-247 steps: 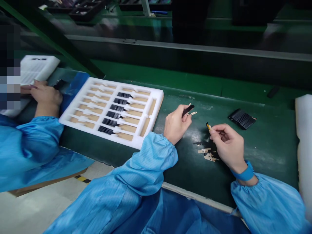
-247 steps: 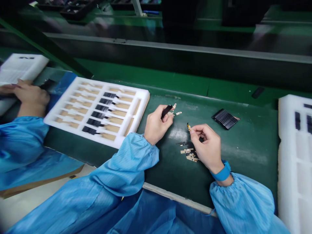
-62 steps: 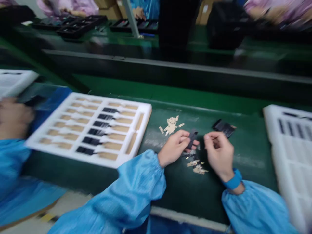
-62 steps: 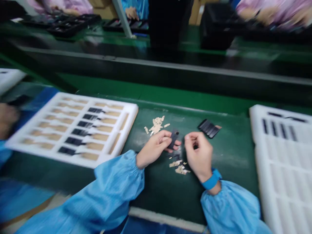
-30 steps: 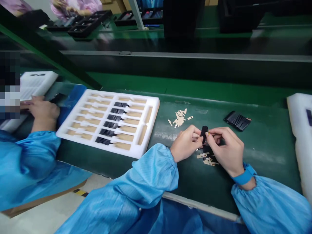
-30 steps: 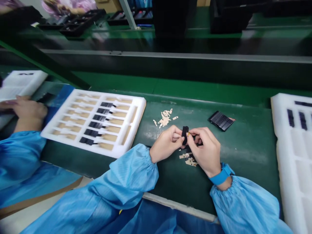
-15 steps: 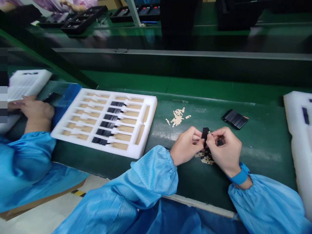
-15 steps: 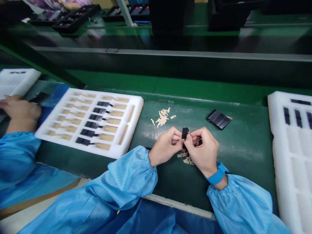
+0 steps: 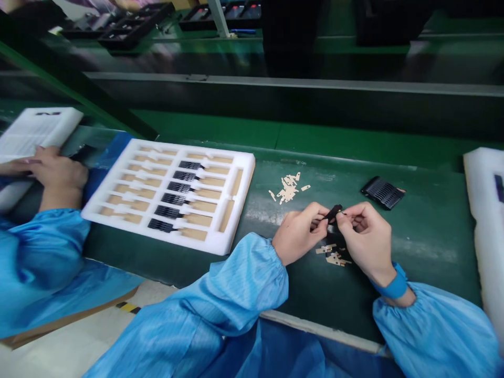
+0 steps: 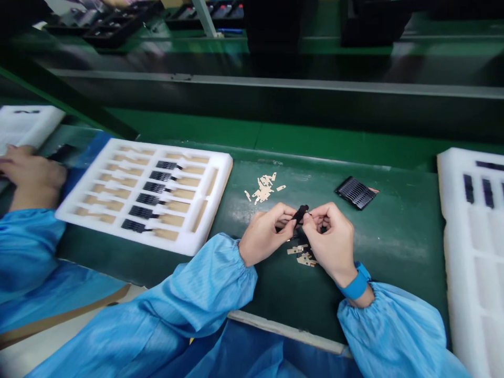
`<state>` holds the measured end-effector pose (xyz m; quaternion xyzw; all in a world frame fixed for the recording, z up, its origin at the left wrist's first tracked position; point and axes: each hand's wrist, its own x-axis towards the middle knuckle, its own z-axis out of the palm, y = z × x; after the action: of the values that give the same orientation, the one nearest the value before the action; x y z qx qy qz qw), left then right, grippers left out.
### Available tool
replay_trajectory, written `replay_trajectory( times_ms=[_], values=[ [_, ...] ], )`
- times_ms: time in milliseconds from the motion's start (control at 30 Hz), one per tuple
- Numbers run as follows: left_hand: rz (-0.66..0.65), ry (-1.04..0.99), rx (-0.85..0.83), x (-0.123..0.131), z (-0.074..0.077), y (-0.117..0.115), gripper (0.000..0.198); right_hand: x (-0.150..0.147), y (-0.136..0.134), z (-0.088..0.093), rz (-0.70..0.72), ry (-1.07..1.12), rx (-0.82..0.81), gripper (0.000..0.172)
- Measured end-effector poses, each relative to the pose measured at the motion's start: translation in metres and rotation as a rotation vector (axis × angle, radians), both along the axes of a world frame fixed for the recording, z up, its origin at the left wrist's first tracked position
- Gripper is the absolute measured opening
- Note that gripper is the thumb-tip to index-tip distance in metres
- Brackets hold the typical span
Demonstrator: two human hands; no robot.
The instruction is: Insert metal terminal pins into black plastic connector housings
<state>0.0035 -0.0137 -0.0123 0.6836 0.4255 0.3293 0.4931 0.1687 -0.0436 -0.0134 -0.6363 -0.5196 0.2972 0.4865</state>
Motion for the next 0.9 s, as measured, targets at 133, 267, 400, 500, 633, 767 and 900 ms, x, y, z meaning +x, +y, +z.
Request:
replay_trajectory(
  times_ms=[133,267,400,500,633,767,900],
  values=[
    [-0.02,0.103,0.084,-0.003,-0.002,0.001,0.023,0.001,0.001,-0.004,-0.005,0.077,-0.027,0.015],
    [-0.01,0.066,0.007,-0.003,-0.002,0.003,0.02,0.004,0.004,-0.005,-0.018,0.109,-0.02,0.026],
    [-0.03,-0.2,-0.314,0.0,0.002,0.008,0.013,0.008,0.008,0.002,-0.118,0.183,0.14,0.023],
    [-0.037,-0.338,-0.488,0.001,0.007,0.011,0.012,0.009,0.008,0.005,-0.128,0.216,0.15,0.008],
    [-0.026,-0.396,-0.547,0.001,0.01,0.012,0.013,0.007,0.007,0.006,-0.03,0.217,0.072,0.01],
    [-0.029,-0.398,-0.504,0.0,0.008,0.01,0.019,0.004,0.006,0.007,0.046,0.251,0.044,0.011],
    [-0.054,-0.387,-0.44,0.001,0.005,0.007,0.028,0.002,0.003,0.007,0.048,0.259,0.046,0.013]
  ],
)
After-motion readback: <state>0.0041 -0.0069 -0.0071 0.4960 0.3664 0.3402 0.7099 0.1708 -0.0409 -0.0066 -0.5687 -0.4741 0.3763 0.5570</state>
